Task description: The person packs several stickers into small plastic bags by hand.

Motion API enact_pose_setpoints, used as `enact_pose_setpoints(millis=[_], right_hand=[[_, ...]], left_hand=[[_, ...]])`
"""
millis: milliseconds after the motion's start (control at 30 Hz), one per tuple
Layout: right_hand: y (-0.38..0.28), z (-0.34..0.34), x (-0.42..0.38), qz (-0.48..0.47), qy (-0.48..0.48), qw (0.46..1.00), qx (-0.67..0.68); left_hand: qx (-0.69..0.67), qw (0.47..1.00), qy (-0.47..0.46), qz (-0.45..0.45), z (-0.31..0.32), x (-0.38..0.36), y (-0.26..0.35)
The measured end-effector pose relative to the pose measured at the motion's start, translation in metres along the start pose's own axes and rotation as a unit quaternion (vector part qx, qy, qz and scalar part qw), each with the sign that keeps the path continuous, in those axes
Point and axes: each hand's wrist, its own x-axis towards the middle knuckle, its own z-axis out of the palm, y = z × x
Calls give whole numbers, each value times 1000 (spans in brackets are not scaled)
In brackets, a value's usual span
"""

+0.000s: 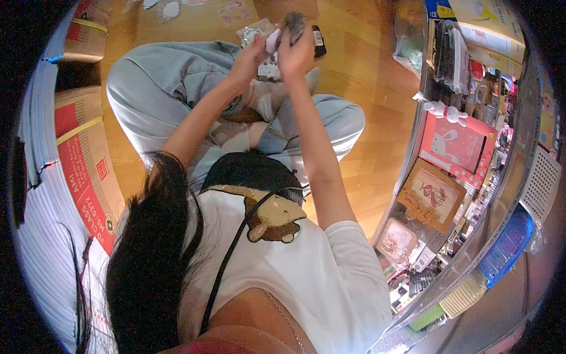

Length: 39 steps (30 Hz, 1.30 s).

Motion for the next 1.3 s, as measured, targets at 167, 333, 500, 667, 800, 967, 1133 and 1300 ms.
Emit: enact_pose_setpoints(millis=[167,333,500,667,800,967,1133,1300], right_hand=[[-14,-3,-60,-58,-133,989,40],[17,-10,-50,150,-218,950,163],[3,-59,-29,409,-280,573,653],[8,-58,-30,429,-225,694,533],[4,-57,-33,434,-206,676,558],[-4,-64,-27,409,-218,713,527],[8,-65,-18,333,-144,846,391],[2,-35,-39,204,-211,911,290]], left_hand=[[-56,996,30,-57,-6,-6,36],[103,992,-10,74,-4,-2,32],[476,790,-125,365,-1,-5,35],[507,776,-126,353,4,-11,37],[418,837,-113,333,1,-6,17],[357,899,-70,245,-2,2,13],[216,945,121,213,-8,9,25],[299,893,67,330,17,3,16]])
